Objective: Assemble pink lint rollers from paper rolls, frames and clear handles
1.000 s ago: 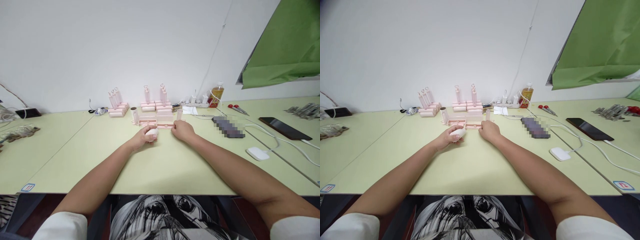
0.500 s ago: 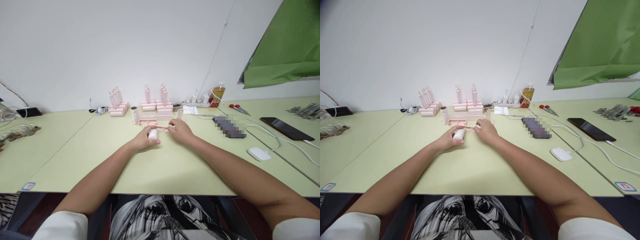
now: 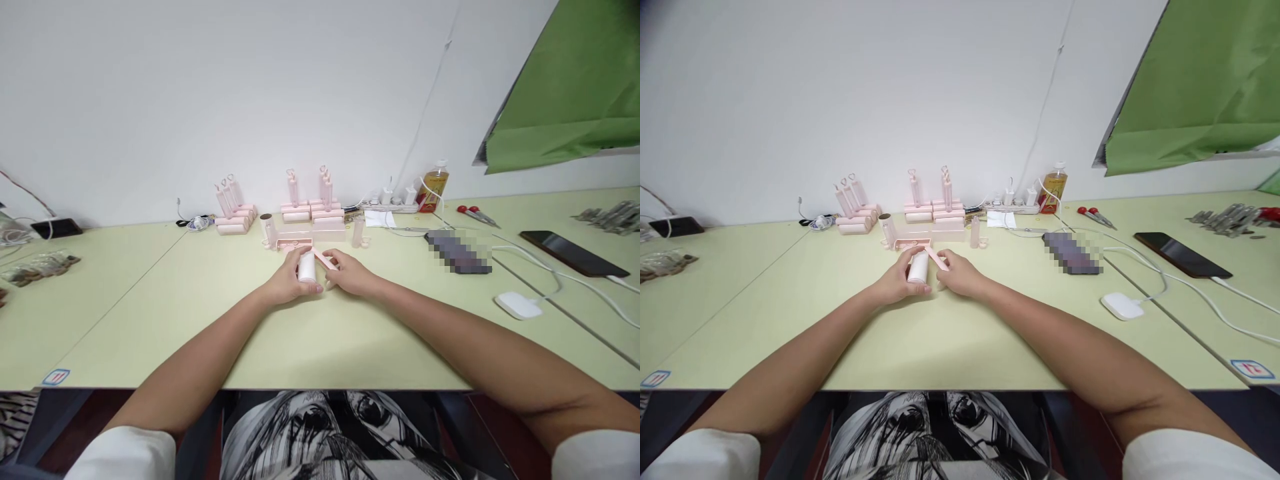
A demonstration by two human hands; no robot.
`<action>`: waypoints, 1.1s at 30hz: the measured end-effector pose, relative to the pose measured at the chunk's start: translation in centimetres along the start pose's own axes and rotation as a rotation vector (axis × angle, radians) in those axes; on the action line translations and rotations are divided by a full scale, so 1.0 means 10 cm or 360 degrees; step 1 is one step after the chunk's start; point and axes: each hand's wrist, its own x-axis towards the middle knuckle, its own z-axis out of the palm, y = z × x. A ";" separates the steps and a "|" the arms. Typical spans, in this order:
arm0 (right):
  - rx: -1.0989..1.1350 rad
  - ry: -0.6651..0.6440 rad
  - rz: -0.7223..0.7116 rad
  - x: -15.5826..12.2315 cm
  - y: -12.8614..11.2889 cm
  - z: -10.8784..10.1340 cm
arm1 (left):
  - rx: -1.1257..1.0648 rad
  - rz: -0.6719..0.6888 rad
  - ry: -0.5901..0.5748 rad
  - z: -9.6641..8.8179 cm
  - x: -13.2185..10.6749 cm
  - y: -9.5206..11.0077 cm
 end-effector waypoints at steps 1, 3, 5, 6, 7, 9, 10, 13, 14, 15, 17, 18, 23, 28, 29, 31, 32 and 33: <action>0.0074 -0.0012 -0.0016 -0.01 0.00 0.03 | 0.0008 0.0047 0.0020 0.01 0.00 0.00; 0.0205 -0.0001 -0.0057 -0.03 0.00 0.08 | 0.0050 0.0158 0.0073 0.04 0.00 -0.01; 0.0334 0.0035 -0.0092 -0.07 -0.04 0.11 | 0.0136 0.0263 0.0143 0.06 0.00 -0.02; 0.0376 0.0056 -0.0113 -0.08 -0.06 0.12 | 0.0190 0.0308 0.0176 0.07 0.00 -0.02; 0.0394 0.0077 -0.0146 -0.10 -0.08 0.13 | 0.0245 0.0351 0.0206 0.07 0.00 -0.03; 0.0376 0.0112 -0.0252 -0.14 -0.12 0.13 | 0.0346 0.0430 0.0260 0.09 0.00 -0.03; 0.0357 0.0128 -0.0319 -0.16 -0.13 0.12 | 0.0388 0.0463 0.0282 0.09 0.00 -0.04; 0.0334 0.0143 -0.0514 -0.19 -0.14 0.11 | 0.0488 0.0553 0.0353 0.11 -0.01 -0.04; 0.0333 0.0136 -0.0564 -0.19 -0.14 0.11 | 0.0518 0.0596 0.0382 0.12 -0.01 -0.03; 0.0326 0.0128 -0.0611 -0.20 -0.13 0.11 | 0.0542 0.0649 0.0417 0.13 -0.01 -0.03; 0.0293 0.0119 -0.0699 -0.20 -0.11 0.11 | 0.0580 0.0772 0.0498 0.15 -0.01 -0.02; 0.0271 0.0119 -0.0738 -0.20 -0.11 0.11 | 0.0595 0.0831 0.0538 0.16 0.00 -0.01; 0.0239 0.0099 -0.0840 -0.20 -0.08 0.11 | 0.0667 0.1071 0.0694 0.17 0.02 0.00; 0.0386 0.0069 -0.0878 -0.21 -0.05 0.12 | 0.0665 0.1231 0.0726 0.16 0.04 -0.01; 0.0417 0.0062 -0.0867 -0.21 -0.05 0.13 | 0.0637 0.1243 0.0713 0.16 0.04 -0.01; 0.0495 0.0037 -0.0831 -0.20 -0.05 0.12 | 0.0597 0.1264 0.0695 0.15 0.03 -0.01; 0.0542 0.0019 -0.0811 -0.20 -0.05 0.12 | 0.0599 0.1276 0.0700 0.15 0.03 0.00; 0.0592 -0.0001 -0.0792 -0.20 -0.05 0.12 | 0.0614 0.1288 0.0715 0.14 0.03 0.01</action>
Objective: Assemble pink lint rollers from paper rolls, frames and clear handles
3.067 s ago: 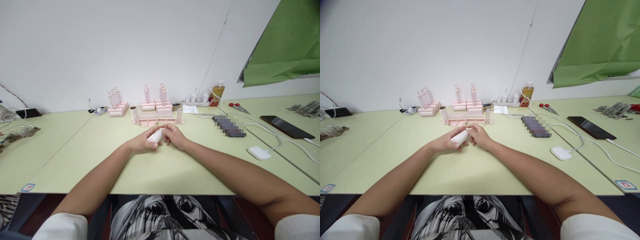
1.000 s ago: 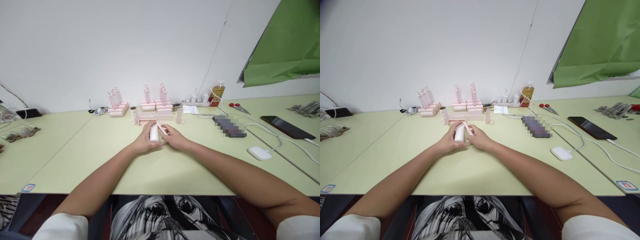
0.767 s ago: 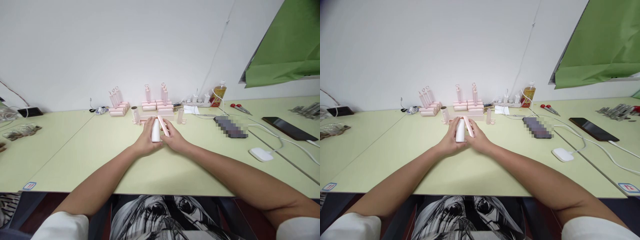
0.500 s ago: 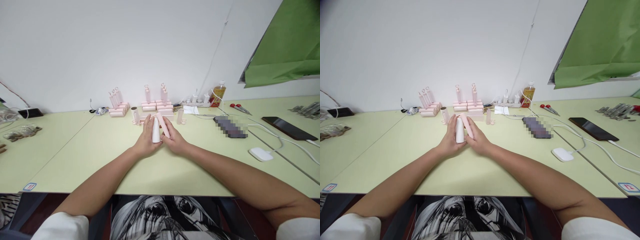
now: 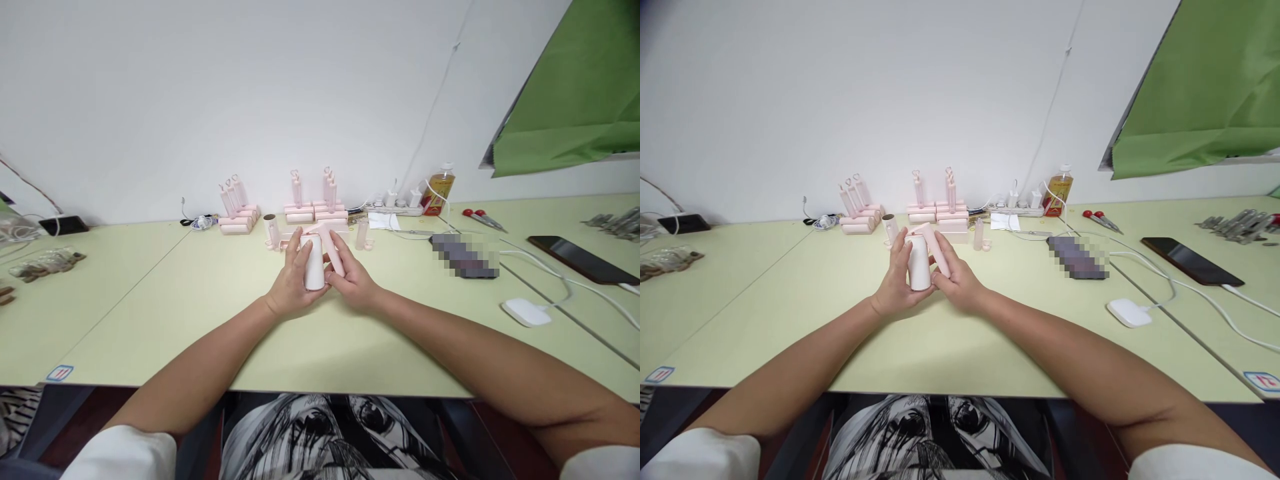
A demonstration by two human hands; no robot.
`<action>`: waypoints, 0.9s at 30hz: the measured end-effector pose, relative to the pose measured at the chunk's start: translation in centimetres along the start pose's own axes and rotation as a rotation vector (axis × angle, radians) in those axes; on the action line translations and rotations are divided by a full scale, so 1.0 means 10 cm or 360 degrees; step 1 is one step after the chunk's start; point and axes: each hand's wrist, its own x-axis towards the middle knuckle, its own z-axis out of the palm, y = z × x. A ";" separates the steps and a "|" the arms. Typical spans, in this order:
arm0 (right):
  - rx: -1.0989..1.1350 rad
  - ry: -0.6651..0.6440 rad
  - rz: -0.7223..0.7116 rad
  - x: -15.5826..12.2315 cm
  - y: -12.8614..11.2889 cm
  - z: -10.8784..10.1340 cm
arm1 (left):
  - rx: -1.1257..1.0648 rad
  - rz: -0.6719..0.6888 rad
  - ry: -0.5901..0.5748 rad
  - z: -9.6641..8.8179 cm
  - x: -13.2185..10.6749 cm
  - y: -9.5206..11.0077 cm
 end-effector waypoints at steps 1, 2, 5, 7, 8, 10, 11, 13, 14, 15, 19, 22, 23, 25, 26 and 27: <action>0.0057 -0.0007 0.0019 0.00 0.00 0.00 | 0.0024 0.0015 0.0014 -0.01 0.01 0.01; 0.0120 -0.0018 0.0036 0.01 -0.01 0.00 | 0.0047 0.0030 0.0029 -0.02 0.02 0.02; 0.0304 -0.0055 0.0096 0.02 -0.03 0.00 | 0.0087 0.0053 0.0064 -0.05 0.05 0.05; 0.0378 -0.0064 0.0146 0.03 -0.05 0.00 | 0.0115 0.0040 0.0071 -0.06 0.06 0.07; 0.0397 -0.0062 0.0165 0.03 -0.06 0.01 | 0.0131 0.0026 0.0071 -0.06 0.05 0.08; 0.0429 -0.0063 0.0173 0.03 -0.08 0.01 | 0.0157 -0.0004 0.0064 -0.06 0.05 0.08; 0.0444 -0.0062 0.0166 0.03 -0.08 0.02 | 0.0171 -0.0015 0.0059 -0.06 0.04 0.08; 0.0456 -0.0044 0.0143 0.02 -0.09 0.02 | 0.0208 -0.0024 0.0049 -0.06 0.03 0.07; 0.0450 -0.0033 0.0137 0.02 -0.09 0.02 | 0.0226 -0.0024 0.0045 -0.06 0.03 0.07; 0.0439 -0.0022 0.0137 0.02 -0.09 0.02 | 0.0239 -0.0021 0.0046 -0.06 0.03 0.07; 0.0431 -0.0003 0.0143 0.01 -0.11 0.01 | 0.0216 -0.0002 0.0076 -0.06 0.04 0.06; 0.0465 0.0002 0.0177 0.02 -0.14 0.00 | 0.0200 -0.0025 0.0093 -0.07 0.05 0.07; 0.0477 0.0001 0.0200 0.02 -0.15 0.00 | 0.0193 -0.0042 0.0096 -0.07 0.05 0.08; 0.0504 -0.0013 0.0257 0.04 -0.17 0.00 | 0.0163 -0.0085 0.0095 -0.07 0.05 0.08; 0.0521 -0.0021 0.0285 0.04 -0.18 0.00 | 0.0142 -0.0113 0.0088 -0.08 0.05 0.08; 0.0537 -0.0027 0.0310 0.05 -0.19 0.00 | 0.0123 -0.0146 0.0076 -0.08 0.05 0.08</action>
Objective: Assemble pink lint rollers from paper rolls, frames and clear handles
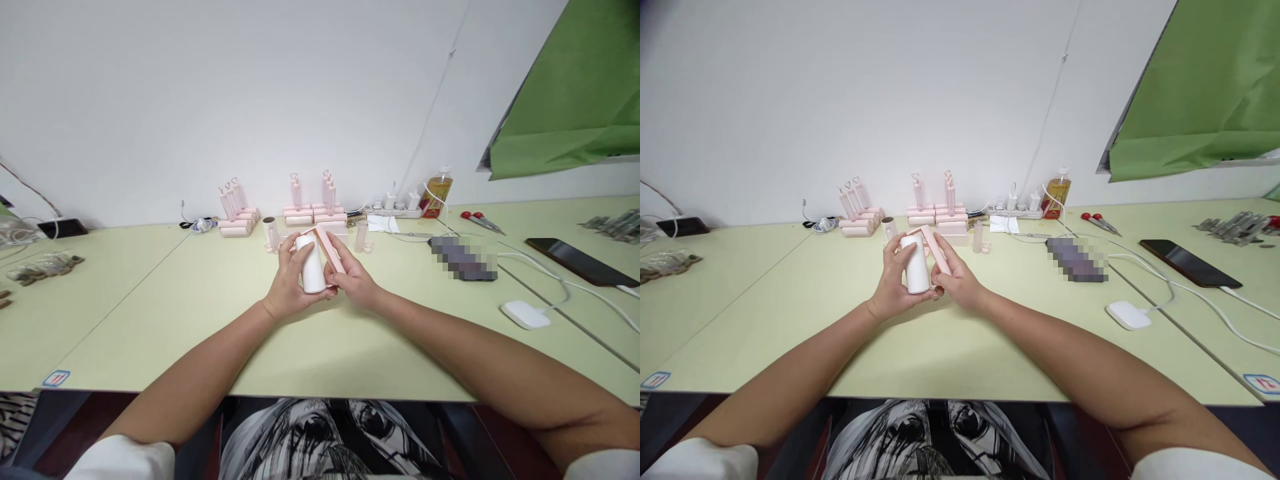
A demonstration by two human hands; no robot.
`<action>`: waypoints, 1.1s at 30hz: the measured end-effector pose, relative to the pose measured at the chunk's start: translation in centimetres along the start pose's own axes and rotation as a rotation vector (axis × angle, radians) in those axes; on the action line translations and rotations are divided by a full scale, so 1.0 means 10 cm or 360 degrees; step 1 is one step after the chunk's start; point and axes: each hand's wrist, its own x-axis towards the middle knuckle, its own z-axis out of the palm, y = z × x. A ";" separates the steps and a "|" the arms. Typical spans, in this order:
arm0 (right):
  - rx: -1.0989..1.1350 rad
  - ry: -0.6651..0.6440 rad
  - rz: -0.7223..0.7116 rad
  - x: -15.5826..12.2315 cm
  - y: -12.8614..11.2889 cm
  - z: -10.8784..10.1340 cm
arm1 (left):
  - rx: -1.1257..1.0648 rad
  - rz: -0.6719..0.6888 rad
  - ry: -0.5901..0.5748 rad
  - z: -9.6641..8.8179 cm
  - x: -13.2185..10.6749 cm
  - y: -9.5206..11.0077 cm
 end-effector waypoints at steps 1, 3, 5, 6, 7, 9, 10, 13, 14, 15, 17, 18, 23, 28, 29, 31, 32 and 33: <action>0.0013 -0.0003 0.0021 0.00 -0.01 0.01 | -0.0011 -0.0034 -0.0018 -0.01 0.00 0.00; 0.0020 -0.0005 0.0049 0.01 -0.01 0.02 | -0.0011 -0.0083 -0.0052 -0.02 -0.01 -0.02; 0.0020 0.0001 0.0056 0.02 -0.02 0.03 | 0.0000 -0.0095 -0.0069 -0.02 -0.01 -0.03; 0.0023 0.0002 0.0057 0.02 -0.01 0.03 | 0.0001 -0.0086 -0.0072 -0.03 -0.01 -0.04; 0.0031 0.0007 0.0057 0.02 -0.01 0.04 | 0.0002 -0.0072 -0.0073 -0.03 -0.01 -0.05; 0.0048 0.0007 0.0066 0.01 -0.01 0.05 | 0.0010 -0.0057 -0.0082 -0.03 -0.01 -0.05; 0.0056 -0.0001 0.0077 0.01 -0.01 0.06 | 0.0017 -0.0060 -0.0093 -0.04 -0.01 -0.04; 0.0082 -0.0061 0.0109 -0.01 0.00 0.09 | 0.0014 -0.0090 -0.0146 -0.04 -0.01 -0.03; 0.0096 -0.0083 0.0112 -0.01 0.00 0.10 | 0.0000 -0.0096 -0.0160 -0.05 -0.01 -0.03; 0.0114 -0.0099 0.0109 -0.02 0.00 0.10 | -0.0017 -0.0095 -0.0169 -0.05 -0.01 -0.03; 0.0152 -0.0114 0.0111 -0.02 0.00 0.11 | -0.0052 -0.0083 -0.0182 -0.05 -0.01 -0.05; 0.0173 -0.0114 0.0122 -0.02 0.00 0.12 | -0.0059 -0.0075 -0.0190 -0.05 -0.01 -0.05; 0.0296 -0.0110 0.0350 0.00 -0.01 0.10 | 0.0112 -0.0028 -0.0273 -0.06 0.01 -0.08; 0.0376 0.0016 0.0502 0.01 0.01 0.08 | 0.0287 0.0074 -0.0516 -0.08 0.05 -0.03; 0.0369 0.0050 0.0525 0.01 0.02 0.08 | 0.0297 0.0063 -0.0578 -0.09 0.06 -0.01; 0.0341 0.0087 0.0602 0.01 0.03 0.08 | 0.0284 0.0016 -0.0694 -0.10 0.07 0.04; 0.0327 0.0091 0.0648 0.01 0.03 0.08 | 0.0266 -0.0017 -0.0746 -0.10 0.07 0.06; 0.0318 0.0094 0.0693 0.02 0.04 0.08 | 0.0246 -0.0052 -0.0790 -0.11 0.07 0.07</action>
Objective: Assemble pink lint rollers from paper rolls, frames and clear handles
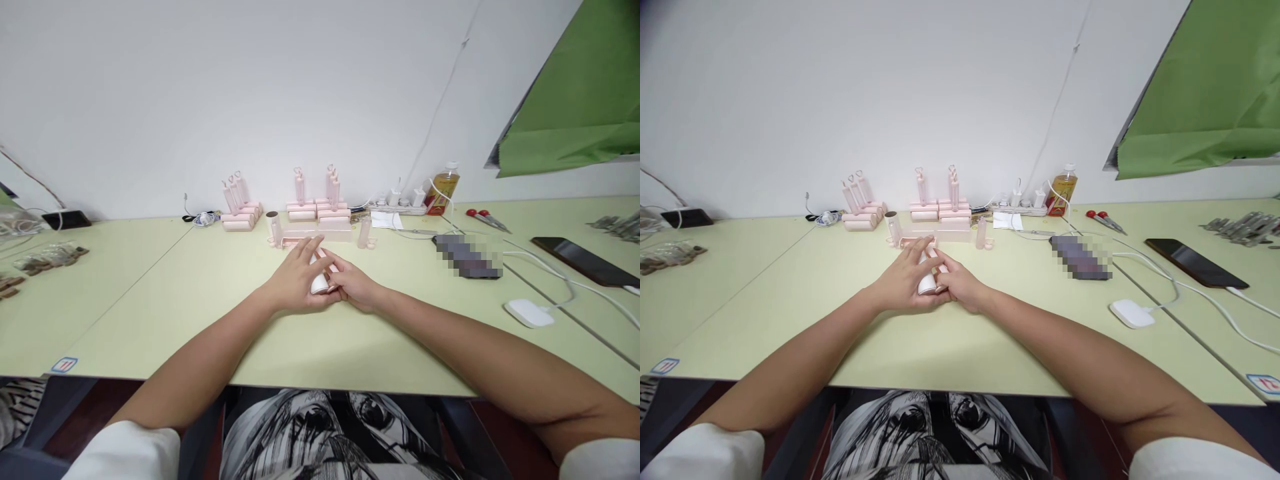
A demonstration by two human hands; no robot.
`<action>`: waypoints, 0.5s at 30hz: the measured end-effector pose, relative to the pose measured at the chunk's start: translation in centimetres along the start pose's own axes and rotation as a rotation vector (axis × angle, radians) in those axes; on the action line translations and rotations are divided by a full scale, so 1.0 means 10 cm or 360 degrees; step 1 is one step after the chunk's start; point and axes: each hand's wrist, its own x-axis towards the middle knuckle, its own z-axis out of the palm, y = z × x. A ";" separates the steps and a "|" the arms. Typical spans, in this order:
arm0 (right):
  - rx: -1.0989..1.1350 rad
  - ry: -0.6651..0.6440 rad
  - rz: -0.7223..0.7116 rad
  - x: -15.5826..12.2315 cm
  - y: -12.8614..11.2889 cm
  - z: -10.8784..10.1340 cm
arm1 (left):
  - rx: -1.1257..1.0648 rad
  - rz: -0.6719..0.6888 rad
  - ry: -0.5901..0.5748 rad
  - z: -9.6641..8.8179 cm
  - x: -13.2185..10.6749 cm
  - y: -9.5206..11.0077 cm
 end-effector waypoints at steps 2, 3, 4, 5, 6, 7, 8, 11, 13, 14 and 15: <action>-0.0005 0.0011 0.0064 0.01 0.00 -0.01 | -0.0040 -0.0061 -0.0059 -0.01 0.00 0.01; -0.0002 0.0013 0.0074 0.01 0.00 -0.02 | -0.0049 -0.0096 -0.0069 -0.01 0.00 0.01; 0.0002 0.0012 0.0070 0.01 0.00 -0.02 | -0.0054 -0.0123 -0.0075 -0.01 0.00 0.00; 0.0011 0.0002 0.0052 0.02 0.01 -0.03 | -0.0060 -0.0143 -0.0075 0.00 0.00 -0.01; 0.0026 -0.0017 0.0031 0.02 0.01 -0.03 | -0.0067 -0.0161 -0.0072 0.00 0.01 -0.02; 0.0050 -0.0035 0.0010 0.02 0.01 -0.03 | -0.0076 -0.0178 -0.0067 0.01 0.01 -0.04; 0.0082 -0.0045 -0.0011 0.02 0.02 -0.02 | -0.0085 -0.0196 -0.0057 0.02 0.02 -0.06; 0.0211 0.0022 -0.0054 0.02 0.04 0.00 | -0.0078 -0.0260 0.0003 0.07 0.03 -0.08; 0.0288 0.0115 -0.0061 0.03 0.05 0.02 | -0.0040 -0.0301 0.0054 0.11 0.03 -0.07; 0.0315 0.0143 -0.0057 0.04 0.06 0.03 | -0.0017 -0.0316 0.0082 0.12 0.03 -0.06; 0.0333 0.0158 -0.0054 0.04 0.06 0.03 | 0.0004 -0.0316 0.0110 0.13 0.03 -0.05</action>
